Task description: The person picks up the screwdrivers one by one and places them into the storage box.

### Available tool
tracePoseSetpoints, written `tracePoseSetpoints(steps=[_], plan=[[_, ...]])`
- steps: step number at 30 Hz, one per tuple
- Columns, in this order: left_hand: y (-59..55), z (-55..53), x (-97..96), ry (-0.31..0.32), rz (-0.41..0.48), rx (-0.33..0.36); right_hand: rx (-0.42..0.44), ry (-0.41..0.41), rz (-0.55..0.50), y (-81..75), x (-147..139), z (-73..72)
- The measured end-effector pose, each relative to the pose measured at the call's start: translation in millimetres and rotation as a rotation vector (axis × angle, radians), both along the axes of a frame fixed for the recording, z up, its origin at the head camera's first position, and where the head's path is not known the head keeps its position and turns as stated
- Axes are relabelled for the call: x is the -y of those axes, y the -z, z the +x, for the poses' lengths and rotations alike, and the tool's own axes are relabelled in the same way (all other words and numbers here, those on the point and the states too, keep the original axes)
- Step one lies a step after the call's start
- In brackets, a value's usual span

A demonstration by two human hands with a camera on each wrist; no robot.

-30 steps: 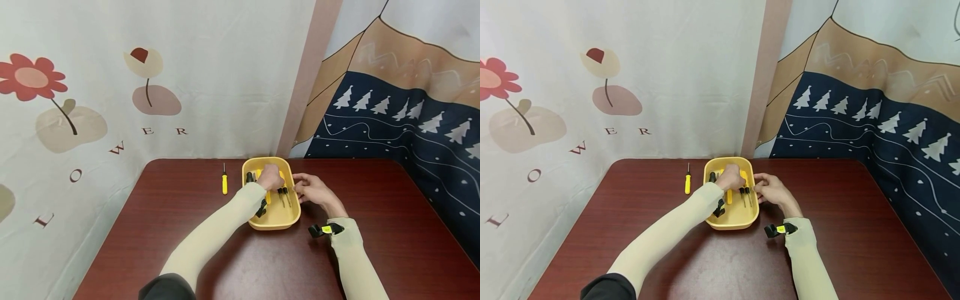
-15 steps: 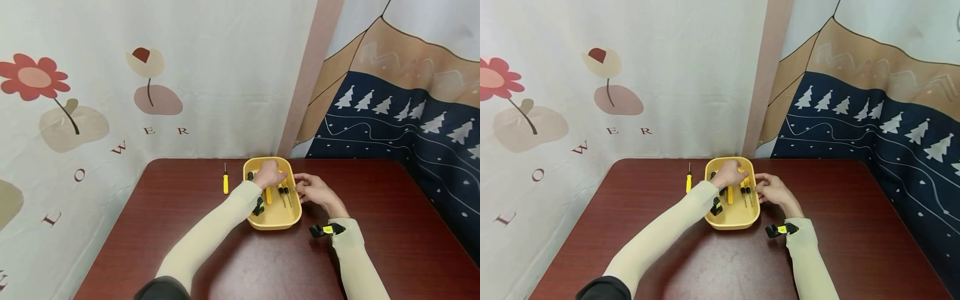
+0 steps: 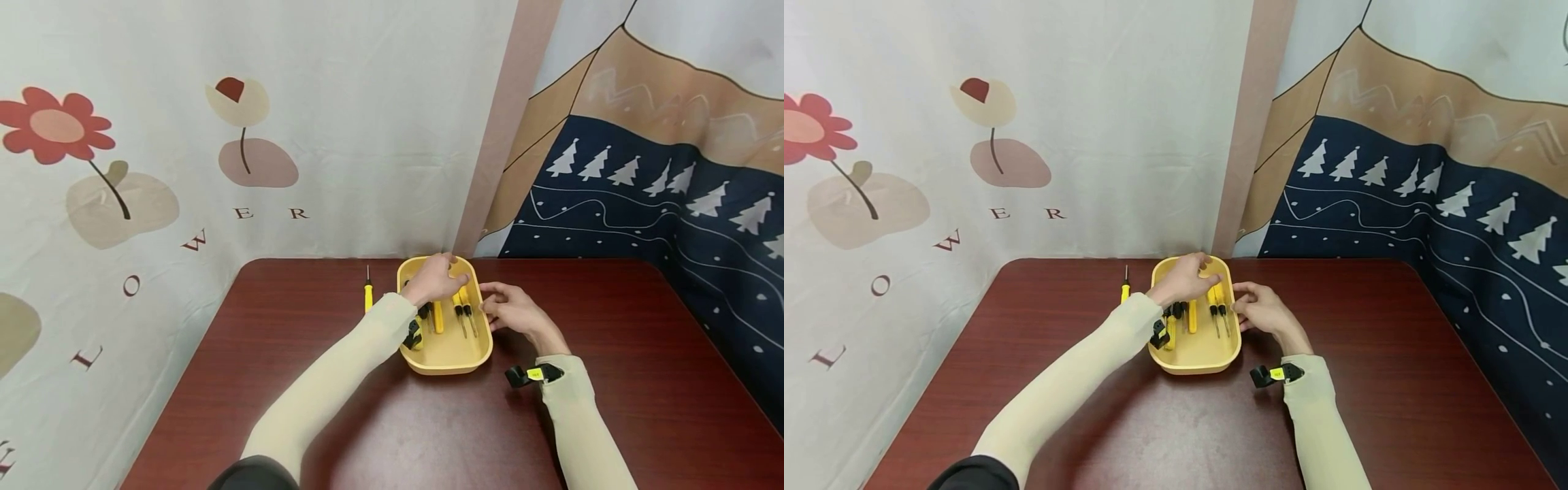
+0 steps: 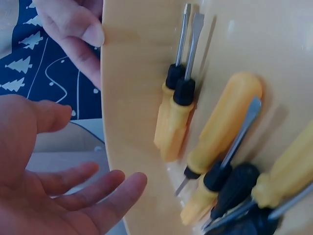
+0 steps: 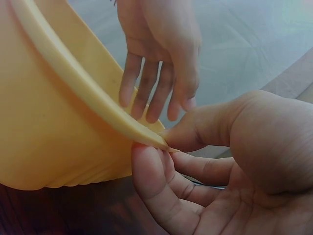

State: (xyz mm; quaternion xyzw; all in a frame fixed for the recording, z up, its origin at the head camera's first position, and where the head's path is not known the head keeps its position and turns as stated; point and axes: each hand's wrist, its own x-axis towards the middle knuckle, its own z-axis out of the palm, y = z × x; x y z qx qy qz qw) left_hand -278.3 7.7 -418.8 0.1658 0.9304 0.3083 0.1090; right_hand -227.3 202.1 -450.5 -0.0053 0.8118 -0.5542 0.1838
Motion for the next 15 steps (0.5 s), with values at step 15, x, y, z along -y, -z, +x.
tracePoseSetpoints(steps=[15], plan=[[-3.3,-3.5,26.7,0.169,-0.108,-0.147,-0.003,0.004,-0.019,2.6,-1.1,-0.8]])
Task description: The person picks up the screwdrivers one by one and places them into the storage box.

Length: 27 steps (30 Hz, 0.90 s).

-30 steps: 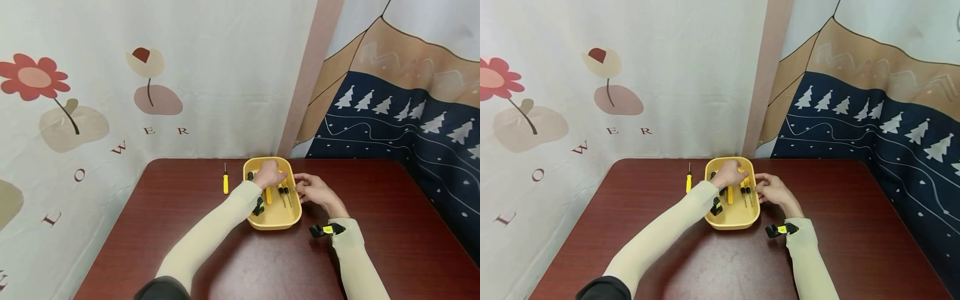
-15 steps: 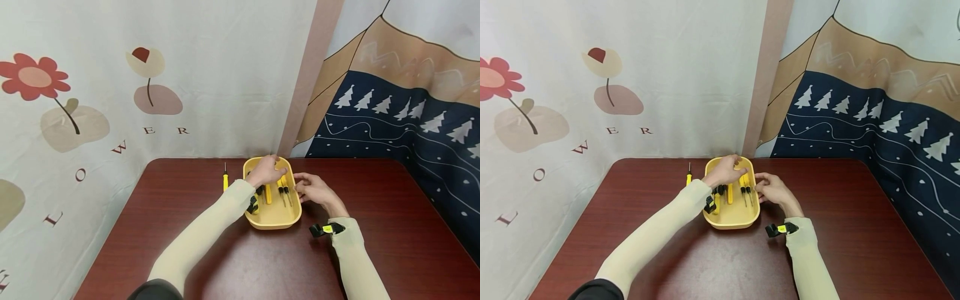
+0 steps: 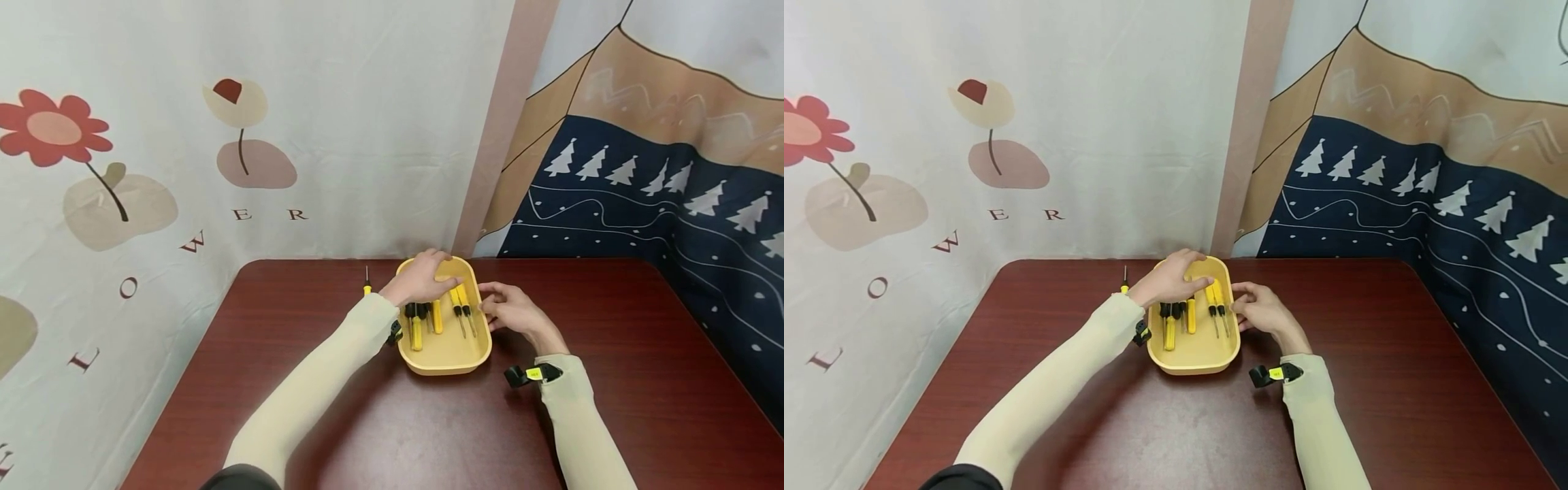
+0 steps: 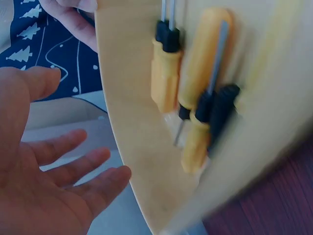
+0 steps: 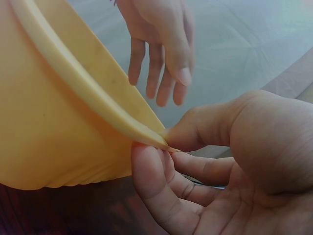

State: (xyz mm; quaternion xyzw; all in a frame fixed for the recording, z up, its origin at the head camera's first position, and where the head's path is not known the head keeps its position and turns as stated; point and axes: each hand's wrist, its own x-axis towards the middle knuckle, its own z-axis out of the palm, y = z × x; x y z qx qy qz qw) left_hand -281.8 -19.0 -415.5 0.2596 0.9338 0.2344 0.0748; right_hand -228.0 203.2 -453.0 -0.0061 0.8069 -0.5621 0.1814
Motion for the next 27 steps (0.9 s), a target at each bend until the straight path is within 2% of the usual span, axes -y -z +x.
tracePoseSetpoints(steps=[12,19,27], plan=[[3.5,1.5,24.4,0.004,-0.040,-0.052,0.009,0.010,0.002,-0.3,0.8,1.0],[8.0,1.7,38.2,-0.011,-0.045,-0.115,0.013,0.017,0.003,1.0,1.2,-0.1],[13.5,0.6,55.4,-0.055,-0.050,-0.140,0.003,0.012,-0.012,0.5,0.2,-0.2]])
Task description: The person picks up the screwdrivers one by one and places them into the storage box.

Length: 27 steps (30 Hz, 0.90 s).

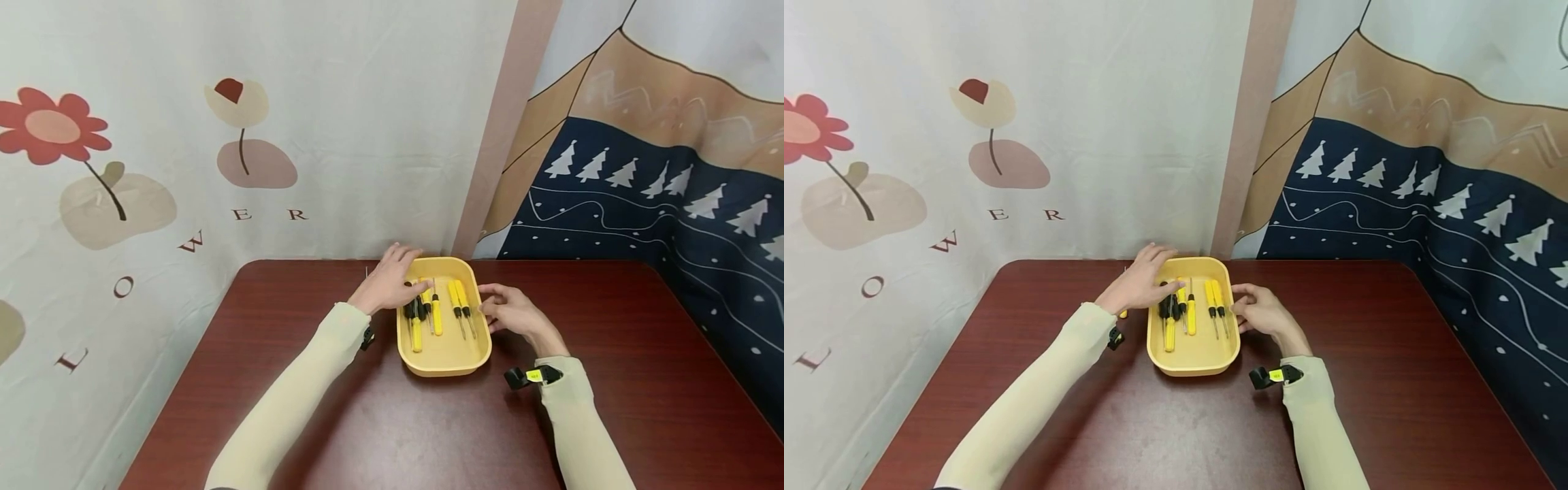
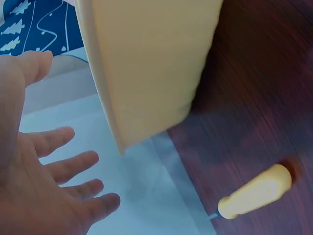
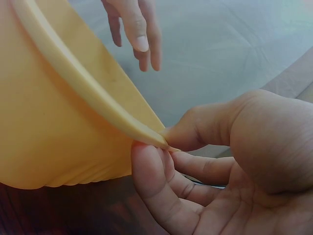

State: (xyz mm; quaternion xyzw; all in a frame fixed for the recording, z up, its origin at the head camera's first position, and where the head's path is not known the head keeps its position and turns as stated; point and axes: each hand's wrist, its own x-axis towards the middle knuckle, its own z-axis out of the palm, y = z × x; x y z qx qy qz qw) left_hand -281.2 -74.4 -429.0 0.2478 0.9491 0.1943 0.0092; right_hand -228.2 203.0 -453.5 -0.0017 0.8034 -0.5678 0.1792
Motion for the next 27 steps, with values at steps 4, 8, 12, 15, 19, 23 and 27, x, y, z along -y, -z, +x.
tracePoseSetpoints(steps=[4,8,12,15,19,23,27], plan=[[2.4,-0.1,7.8,-0.051,0.029,0.011,-0.003,-0.003,0.001,0.1,0.2,-0.3],[4.9,1.2,15.4,-0.091,0.073,0.033,-0.002,-0.003,-0.002,-0.1,0.9,0.2],[8.4,2.0,23.1,-0.137,0.119,0.048,0.000,0.000,0.003,-0.4,1.9,0.5],[11.7,2.0,27.9,-0.186,0.143,0.079,0.000,-0.001,0.004,-0.8,1.8,0.8],[16.5,0.6,33.4,-0.247,0.159,0.124,0.003,-0.004,-0.004,-0.7,1.5,1.0],[19.6,-1.5,37.8,-0.319,0.159,0.146,0.004,-0.003,-0.004,-0.1,1.2,0.8],[21.3,-3.4,42.4,-0.390,0.156,0.168,0.002,-0.004,0.001,-0.5,1.5,0.9]])
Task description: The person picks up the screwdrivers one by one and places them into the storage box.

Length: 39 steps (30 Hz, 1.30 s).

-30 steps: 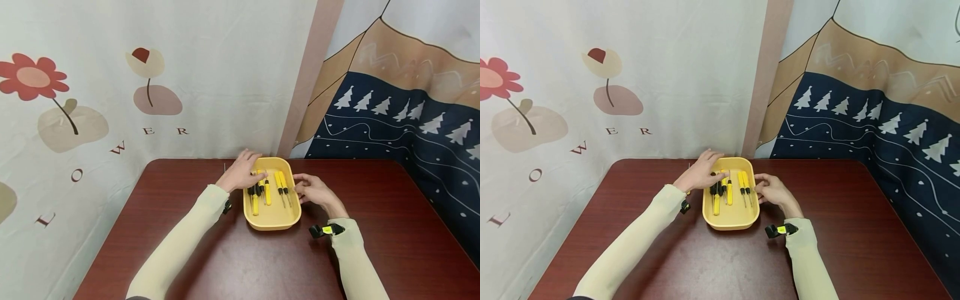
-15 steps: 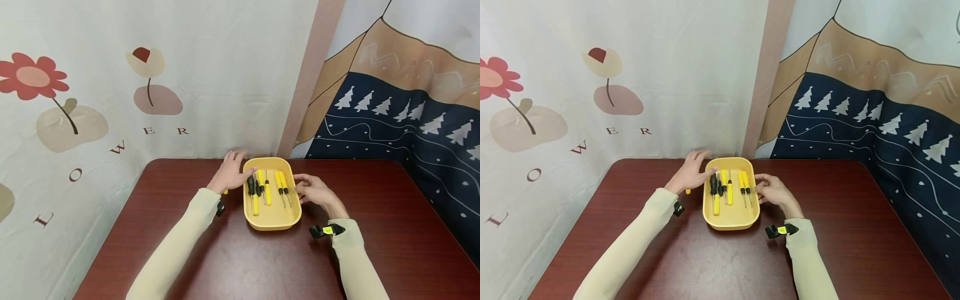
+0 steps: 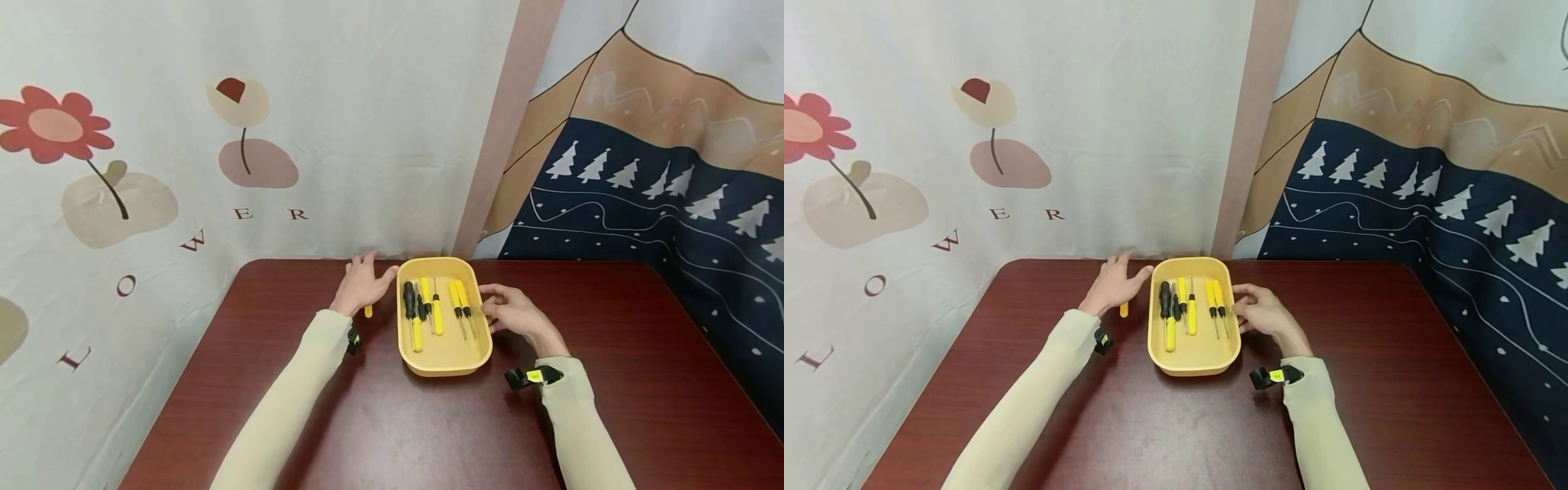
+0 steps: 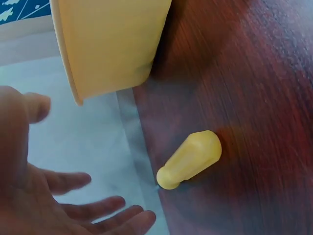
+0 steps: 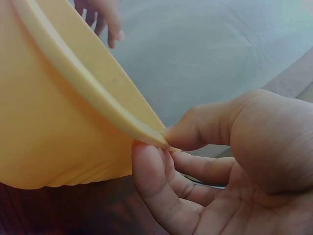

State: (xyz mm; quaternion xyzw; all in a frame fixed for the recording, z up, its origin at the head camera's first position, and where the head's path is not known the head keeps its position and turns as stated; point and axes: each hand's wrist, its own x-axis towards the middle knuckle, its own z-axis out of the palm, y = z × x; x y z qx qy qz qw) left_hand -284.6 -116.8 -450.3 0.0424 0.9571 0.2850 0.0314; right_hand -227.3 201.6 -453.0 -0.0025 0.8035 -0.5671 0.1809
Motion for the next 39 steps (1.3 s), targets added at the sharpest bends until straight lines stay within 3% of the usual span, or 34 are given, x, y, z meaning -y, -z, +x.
tracePoseSetpoints(steps=[17,30,39], plan=[[5.8,-1.0,8.5,-0.097,-0.051,0.046,-0.005,0.002,0.013,-2.2,1.5,-0.6],[12.2,-7.4,11.0,-0.155,0.039,0.219,0.006,0.002,0.019,-3.3,1.4,0.2],[12.1,-8.1,11.0,-0.173,0.073,0.244,0.004,-0.001,0.003,-3.7,0.8,1.9]])
